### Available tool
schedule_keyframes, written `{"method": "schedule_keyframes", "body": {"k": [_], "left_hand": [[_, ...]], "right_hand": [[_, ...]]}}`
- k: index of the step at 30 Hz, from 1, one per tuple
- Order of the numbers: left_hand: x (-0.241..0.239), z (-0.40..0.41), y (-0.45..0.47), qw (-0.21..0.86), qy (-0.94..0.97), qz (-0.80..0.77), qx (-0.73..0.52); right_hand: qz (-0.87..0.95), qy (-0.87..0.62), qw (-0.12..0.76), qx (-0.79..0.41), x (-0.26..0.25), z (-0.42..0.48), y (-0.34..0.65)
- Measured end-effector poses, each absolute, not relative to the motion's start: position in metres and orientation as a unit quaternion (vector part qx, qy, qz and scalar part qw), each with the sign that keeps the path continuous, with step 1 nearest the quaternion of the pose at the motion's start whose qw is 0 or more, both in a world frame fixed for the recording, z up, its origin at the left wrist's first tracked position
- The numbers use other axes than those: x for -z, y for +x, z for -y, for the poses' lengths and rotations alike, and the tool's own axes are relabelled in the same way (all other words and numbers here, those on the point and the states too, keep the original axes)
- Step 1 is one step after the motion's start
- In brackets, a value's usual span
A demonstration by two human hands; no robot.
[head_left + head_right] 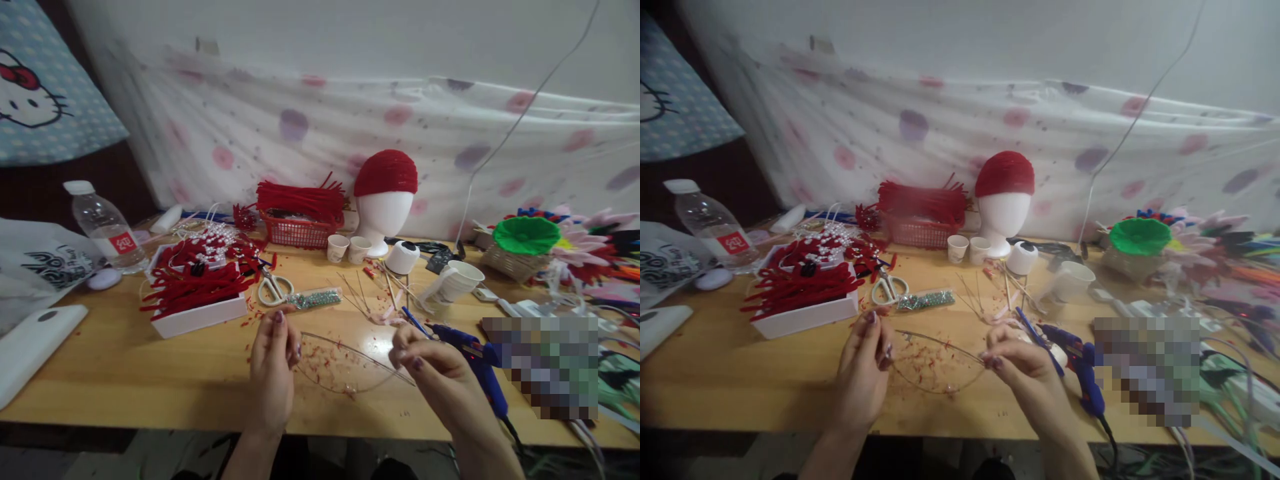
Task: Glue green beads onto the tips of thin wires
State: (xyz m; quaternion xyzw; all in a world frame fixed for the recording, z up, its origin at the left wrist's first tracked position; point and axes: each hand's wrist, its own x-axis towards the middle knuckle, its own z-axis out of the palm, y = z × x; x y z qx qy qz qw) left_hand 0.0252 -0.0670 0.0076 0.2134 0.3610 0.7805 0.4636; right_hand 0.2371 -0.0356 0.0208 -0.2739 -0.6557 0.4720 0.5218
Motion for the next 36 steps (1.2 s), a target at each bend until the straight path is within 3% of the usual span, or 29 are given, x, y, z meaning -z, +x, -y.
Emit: {"method": "schedule_keyframes", "body": {"k": [7,17,28,36], "left_hand": [[-0.014,0.083,0.056,0.551,0.338,-0.388,-0.658],[-0.016,0.088,0.073,0.570,0.361,-0.381,-0.632],[-0.017,0.091,0.072,0.676,0.310,-0.305,-0.594],[-0.014,0.097,0.079,0.713,0.260,-0.266,-0.595]], "right_hand": [[0.574,-0.312,0.541,-0.529,-0.029,0.055,0.185],[0.480,-0.266,0.586,-0.596,-0.026,0.061,0.185],[0.520,-0.299,0.605,-0.524,-0.025,0.064,0.191],[0.537,-0.267,0.671,-0.436,-0.022,0.067,0.188]]}}
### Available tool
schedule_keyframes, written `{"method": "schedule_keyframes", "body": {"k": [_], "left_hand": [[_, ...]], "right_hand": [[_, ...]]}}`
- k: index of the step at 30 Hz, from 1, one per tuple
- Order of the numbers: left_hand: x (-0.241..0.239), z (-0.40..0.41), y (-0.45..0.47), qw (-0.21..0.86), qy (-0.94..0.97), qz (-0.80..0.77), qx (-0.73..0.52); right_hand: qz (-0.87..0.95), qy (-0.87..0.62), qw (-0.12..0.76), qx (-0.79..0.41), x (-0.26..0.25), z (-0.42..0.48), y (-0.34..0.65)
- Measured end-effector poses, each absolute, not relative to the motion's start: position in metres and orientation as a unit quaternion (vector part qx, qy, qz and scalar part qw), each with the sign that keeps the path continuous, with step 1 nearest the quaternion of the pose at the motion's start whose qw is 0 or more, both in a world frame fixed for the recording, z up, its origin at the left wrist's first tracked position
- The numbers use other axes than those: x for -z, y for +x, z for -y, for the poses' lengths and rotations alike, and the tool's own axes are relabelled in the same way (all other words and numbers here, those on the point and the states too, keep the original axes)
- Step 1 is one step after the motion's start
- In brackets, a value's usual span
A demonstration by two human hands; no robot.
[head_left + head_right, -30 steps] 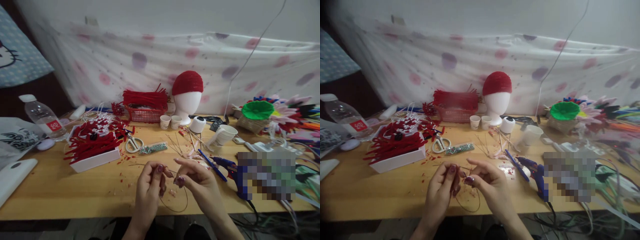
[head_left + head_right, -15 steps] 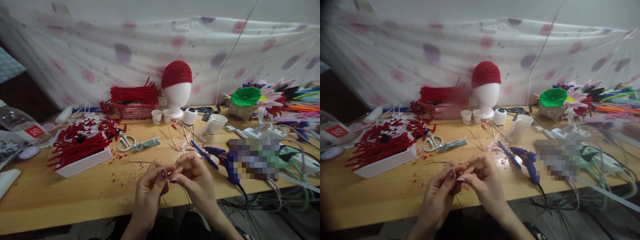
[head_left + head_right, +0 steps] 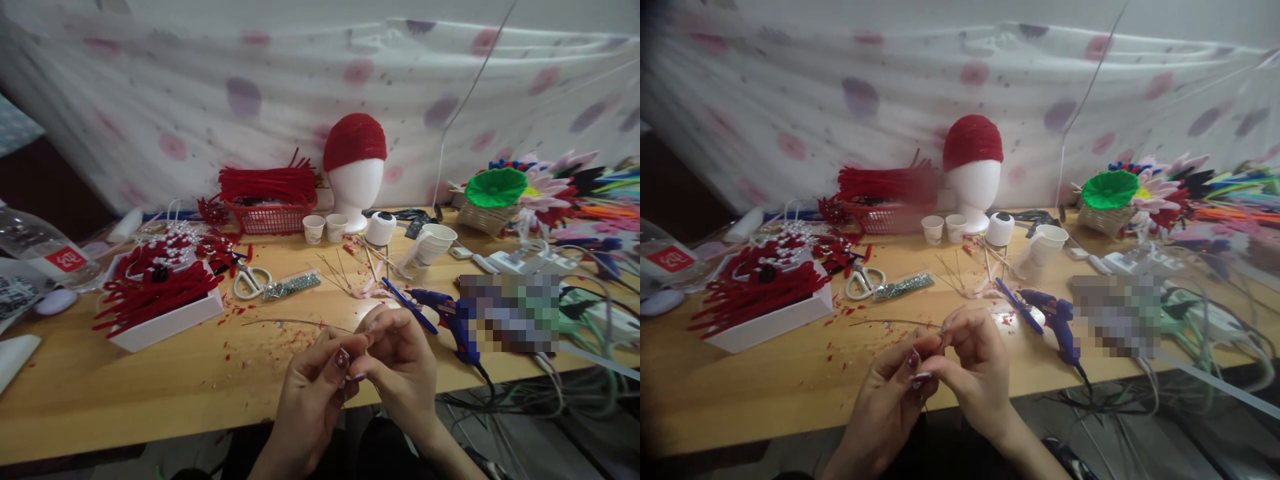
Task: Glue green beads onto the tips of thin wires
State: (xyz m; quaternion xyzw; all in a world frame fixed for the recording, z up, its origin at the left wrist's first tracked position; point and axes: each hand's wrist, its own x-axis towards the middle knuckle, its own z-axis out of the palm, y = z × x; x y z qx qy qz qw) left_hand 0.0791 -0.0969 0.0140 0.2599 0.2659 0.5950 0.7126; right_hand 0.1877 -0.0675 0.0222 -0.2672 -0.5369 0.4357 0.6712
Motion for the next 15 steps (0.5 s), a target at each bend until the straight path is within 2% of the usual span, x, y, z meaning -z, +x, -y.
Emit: {"method": "schedule_keyframes", "body": {"k": [15], "left_hand": [[-0.0198,0.0972,0.0832,0.668,0.321,-0.285,-0.608]], "right_hand": [[0.566,-0.274,0.633,-0.452,-0.0205,0.0656,0.1885]]}}
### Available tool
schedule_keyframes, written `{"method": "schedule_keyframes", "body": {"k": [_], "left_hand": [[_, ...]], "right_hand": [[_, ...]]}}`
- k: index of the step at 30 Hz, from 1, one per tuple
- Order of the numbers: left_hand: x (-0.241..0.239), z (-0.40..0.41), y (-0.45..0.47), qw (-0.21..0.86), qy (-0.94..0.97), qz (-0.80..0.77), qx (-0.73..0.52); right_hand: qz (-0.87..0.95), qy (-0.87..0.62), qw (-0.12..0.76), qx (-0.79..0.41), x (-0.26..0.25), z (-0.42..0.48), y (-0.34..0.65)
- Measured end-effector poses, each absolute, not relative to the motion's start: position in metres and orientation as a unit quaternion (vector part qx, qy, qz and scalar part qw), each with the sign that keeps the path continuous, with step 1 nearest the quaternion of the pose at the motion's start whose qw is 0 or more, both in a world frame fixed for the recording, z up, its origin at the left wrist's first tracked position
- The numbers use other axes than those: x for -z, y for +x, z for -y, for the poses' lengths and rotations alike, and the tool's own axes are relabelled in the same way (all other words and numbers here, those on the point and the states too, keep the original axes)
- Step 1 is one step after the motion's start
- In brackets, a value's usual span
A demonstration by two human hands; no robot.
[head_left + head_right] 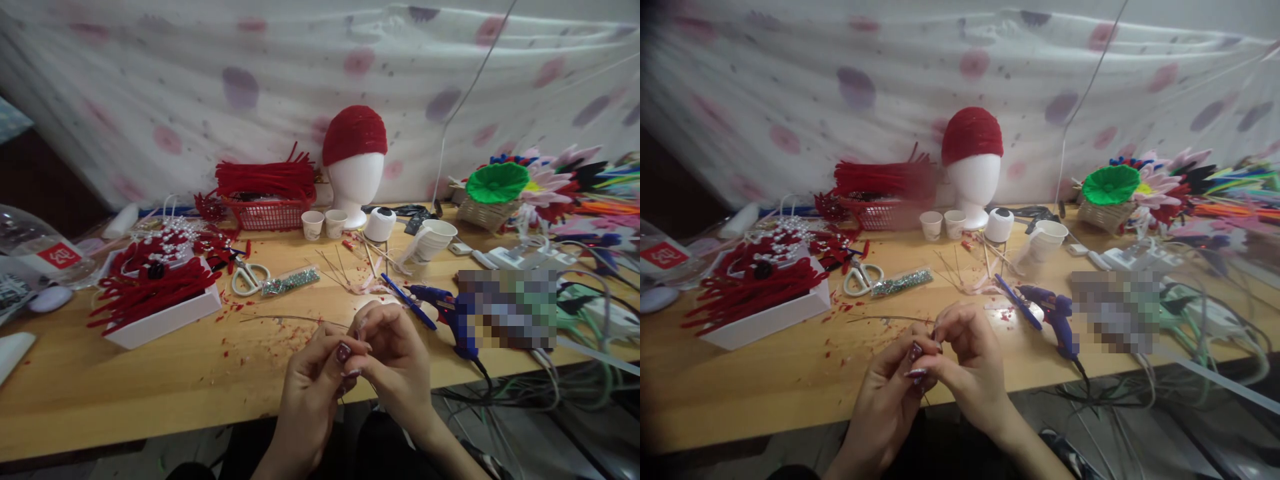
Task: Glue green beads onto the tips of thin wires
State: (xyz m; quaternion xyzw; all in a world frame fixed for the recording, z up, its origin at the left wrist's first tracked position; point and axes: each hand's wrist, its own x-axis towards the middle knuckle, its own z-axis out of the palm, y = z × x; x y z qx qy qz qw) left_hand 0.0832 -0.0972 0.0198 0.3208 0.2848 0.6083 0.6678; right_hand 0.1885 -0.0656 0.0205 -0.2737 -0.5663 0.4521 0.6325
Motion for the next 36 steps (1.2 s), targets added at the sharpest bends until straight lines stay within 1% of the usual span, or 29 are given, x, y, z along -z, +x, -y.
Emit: {"method": "schedule_keyframes", "body": {"k": [4,8,10,12,16,36], "left_hand": [[-0.019,0.097,0.085,0.639,0.310,-0.307,-0.633],[-0.018,0.095,0.083,0.584,0.306,-0.340,-0.671],[-0.017,0.093,0.082,0.548,0.311,-0.357,-0.690],[-0.016,0.093,0.082,0.535,0.315,-0.360,-0.696],[-0.013,0.094,0.084,0.556,0.309,-0.349,-0.688],[-0.012,0.094,0.084,0.566,0.300,-0.351,-0.683]], "right_hand": [[0.595,-0.285,0.603,-0.449,-0.019,0.067,0.190],[0.668,-0.328,0.510,-0.433,-0.020,0.072,0.198],[0.685,-0.341,0.480,-0.429,-0.020,0.075,0.201],[0.678,-0.340,0.481,-0.440,-0.019,0.076,0.202],[0.647,-0.336,0.500,-0.468,-0.018,0.076,0.201],[0.636,-0.339,0.493,-0.487,-0.013,0.076,0.199]]}}
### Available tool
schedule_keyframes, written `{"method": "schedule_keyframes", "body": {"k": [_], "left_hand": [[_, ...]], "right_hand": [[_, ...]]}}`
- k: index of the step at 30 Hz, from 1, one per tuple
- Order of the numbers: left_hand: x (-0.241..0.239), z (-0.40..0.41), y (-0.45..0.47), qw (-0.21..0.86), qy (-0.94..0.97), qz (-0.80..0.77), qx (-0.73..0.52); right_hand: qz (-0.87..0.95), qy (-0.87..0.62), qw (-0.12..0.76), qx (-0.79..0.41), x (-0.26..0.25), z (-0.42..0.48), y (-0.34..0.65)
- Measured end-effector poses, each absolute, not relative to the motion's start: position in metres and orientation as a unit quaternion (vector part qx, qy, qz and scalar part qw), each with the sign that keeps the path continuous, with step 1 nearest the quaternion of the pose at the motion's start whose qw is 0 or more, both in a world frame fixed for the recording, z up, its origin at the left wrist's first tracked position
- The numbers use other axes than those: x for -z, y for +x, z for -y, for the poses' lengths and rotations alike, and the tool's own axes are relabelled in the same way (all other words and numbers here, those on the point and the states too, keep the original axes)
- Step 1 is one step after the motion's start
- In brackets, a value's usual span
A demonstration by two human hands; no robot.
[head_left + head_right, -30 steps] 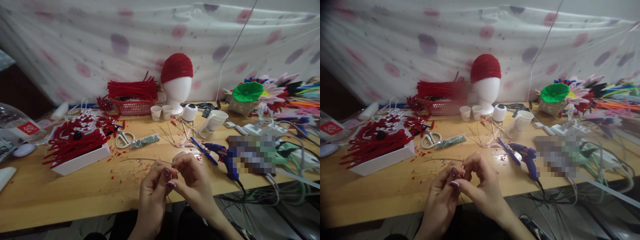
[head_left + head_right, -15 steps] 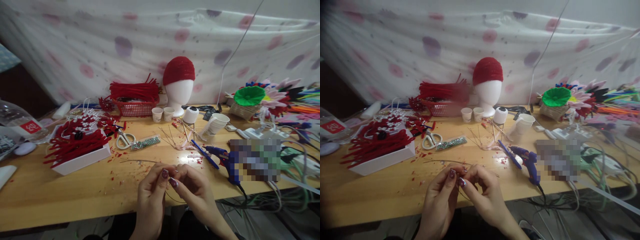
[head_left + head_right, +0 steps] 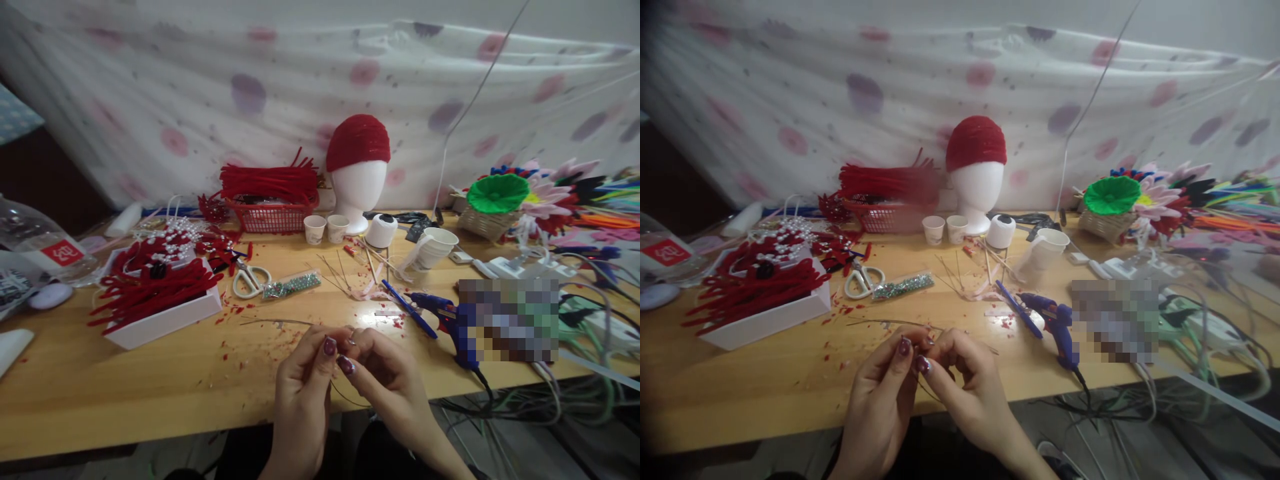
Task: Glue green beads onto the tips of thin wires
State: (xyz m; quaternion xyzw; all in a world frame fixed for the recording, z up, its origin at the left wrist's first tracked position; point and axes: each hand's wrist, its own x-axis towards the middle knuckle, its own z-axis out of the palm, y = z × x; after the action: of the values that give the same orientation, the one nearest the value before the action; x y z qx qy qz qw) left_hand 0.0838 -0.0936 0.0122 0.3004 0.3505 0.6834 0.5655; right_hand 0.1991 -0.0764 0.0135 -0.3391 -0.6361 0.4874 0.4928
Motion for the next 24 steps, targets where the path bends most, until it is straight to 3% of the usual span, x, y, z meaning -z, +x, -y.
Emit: {"method": "schedule_keyframes", "body": {"k": [9,24], "left_hand": [[-0.024,0.087,0.078,0.573,0.218,-0.334,-0.716],[-0.044,0.045,0.054,0.543,0.205,-0.223,-0.783]], "right_hand": [[0.625,-0.348,0.467,-0.519,-0.011,0.074,0.199],[0.617,-0.321,0.513,-0.502,0.009,0.057,0.197]]}}
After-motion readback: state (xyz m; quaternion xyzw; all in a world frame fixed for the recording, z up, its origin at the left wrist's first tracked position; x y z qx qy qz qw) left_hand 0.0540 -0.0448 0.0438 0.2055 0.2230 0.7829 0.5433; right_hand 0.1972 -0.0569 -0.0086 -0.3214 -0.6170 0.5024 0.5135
